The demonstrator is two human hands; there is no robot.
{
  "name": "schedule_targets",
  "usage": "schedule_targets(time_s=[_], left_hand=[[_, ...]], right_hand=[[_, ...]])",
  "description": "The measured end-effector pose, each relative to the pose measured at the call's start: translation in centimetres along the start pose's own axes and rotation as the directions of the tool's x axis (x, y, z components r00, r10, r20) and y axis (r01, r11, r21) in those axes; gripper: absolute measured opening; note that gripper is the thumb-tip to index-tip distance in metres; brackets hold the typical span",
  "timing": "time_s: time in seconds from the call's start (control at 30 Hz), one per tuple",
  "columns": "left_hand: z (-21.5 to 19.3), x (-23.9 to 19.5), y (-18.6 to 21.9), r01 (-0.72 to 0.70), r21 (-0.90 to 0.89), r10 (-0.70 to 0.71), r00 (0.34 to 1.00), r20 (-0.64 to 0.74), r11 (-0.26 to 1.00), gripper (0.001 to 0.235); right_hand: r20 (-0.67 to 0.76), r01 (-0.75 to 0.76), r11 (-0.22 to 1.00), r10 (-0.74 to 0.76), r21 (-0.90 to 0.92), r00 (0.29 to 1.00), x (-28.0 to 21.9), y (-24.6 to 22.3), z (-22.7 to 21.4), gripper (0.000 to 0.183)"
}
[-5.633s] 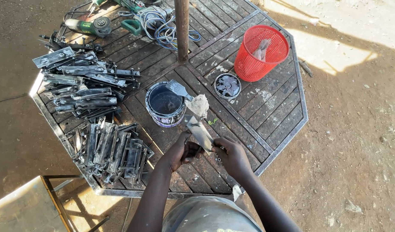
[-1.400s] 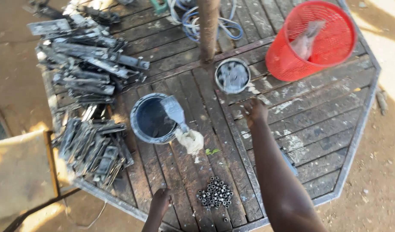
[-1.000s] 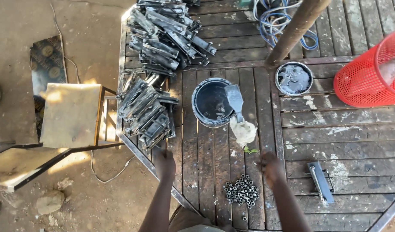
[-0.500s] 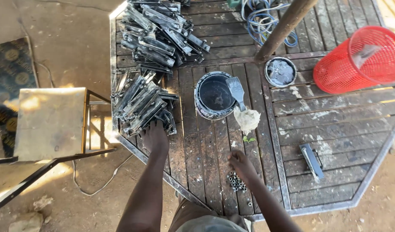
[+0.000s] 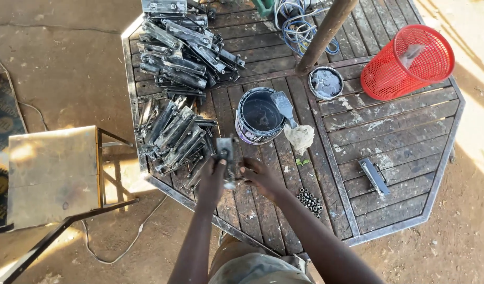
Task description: Applying black sealant to metal brackets using a rag
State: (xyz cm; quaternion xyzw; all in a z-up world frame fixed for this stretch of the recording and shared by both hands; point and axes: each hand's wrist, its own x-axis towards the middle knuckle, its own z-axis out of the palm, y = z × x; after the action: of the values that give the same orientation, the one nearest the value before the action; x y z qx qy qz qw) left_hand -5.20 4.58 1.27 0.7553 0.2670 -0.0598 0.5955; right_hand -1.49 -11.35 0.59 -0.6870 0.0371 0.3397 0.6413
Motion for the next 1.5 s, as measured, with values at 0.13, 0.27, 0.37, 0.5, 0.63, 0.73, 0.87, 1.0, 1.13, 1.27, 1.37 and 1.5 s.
schedule_targets(time_s=[0.13, 0.27, 0.37, 0.5, 0.63, 0.73, 0.87, 1.0, 1.13, 1.27, 1.37, 1.5], left_hand=[[1.6, 0.0, -1.2, 0.044, -0.255, -0.018, 0.994, 0.104, 0.966, 0.032], [3.2, 2.4, -3.3, -0.011, -0.071, 0.029, 0.965, 0.259, 0.997, 0.042], [4.4, 2.7, -4.2, 0.025, -0.011, -0.021, 0.962, 0.272, 1.0, 0.039], [7.5, 4.1, -4.7, 0.111, 0.01, -0.107, 0.93, 0.351, 0.994, 0.032], [9.5, 7.0, -6.7, 0.2, -0.032, -0.165, 0.88, 0.445, 0.979, 0.059], [10.9, 9.1, -8.4, 0.175, 0.124, -0.211, 0.887, 0.411, 0.977, 0.06], [11.0, 9.8, -8.3, 0.321, 0.12, -0.341, 0.908, 0.244, 0.94, 0.049], [9.1, 8.3, -5.8, 0.421, -0.05, -0.386, 0.867, 0.315, 0.906, 0.054], [9.0, 6.9, -5.0, 0.423, -0.176, -0.351, 0.875, 0.333, 0.889, 0.039], [8.5, 6.7, -5.6, 0.265, -0.052, -0.228, 0.9, 0.37, 0.963, 0.028], [8.0, 5.2, -3.1, 0.105, 0.02, -0.105, 0.922, 0.373, 0.994, 0.022], [9.0, 4.1, -0.4, 0.113, -0.167, -0.039, 0.919, 0.393, 0.979, 0.021]], right_hand=[[-0.108, 0.032, 0.997, -0.04, -0.07, 0.993, -0.1, 1.9, 0.5, 0.039], [-0.288, 0.026, 0.955, -0.115, -0.296, 0.951, -1.1, 3.0, -1.2, 0.025], [-0.417, -0.038, 0.952, -0.097, -0.303, 0.904, -2.7, 4.0, -1.4, 0.034], [-0.489, 0.1, 0.959, 0.045, 0.267, 0.871, -2.4, 7.5, -1.5, 0.017], [-0.539, 0.292, 0.782, 0.066, 0.551, 0.839, -3.8, 6.6, -2.0, 0.017], [-0.55, 0.412, 0.705, -0.036, 0.578, 0.834, -5.2, 4.3, -2.7, 0.013], [-0.582, 0.487, 0.782, -0.201, 0.39, 0.788, -5.4, 3.0, -4.5, 0.014], [-0.59, 0.22, 0.974, -0.15, 0.047, 0.794, -3.9, 5.9, -6.0, 0.023], [-0.549, -0.216, 0.919, 0.0, -0.329, 0.836, -1.3, 10.0, -6.2, 0.042], [-0.501, -0.197, 0.891, -0.04, -0.41, 0.865, -3.3, 3.2, -3.3, 0.065], [-0.459, -0.089, 0.955, -0.054, -0.283, 0.887, -2.7, 0.8, -2.1, 0.04], [-0.52, -0.076, 0.95, -0.097, -0.302, 0.849, -4.0, -1.7, -2.0, 0.032]])
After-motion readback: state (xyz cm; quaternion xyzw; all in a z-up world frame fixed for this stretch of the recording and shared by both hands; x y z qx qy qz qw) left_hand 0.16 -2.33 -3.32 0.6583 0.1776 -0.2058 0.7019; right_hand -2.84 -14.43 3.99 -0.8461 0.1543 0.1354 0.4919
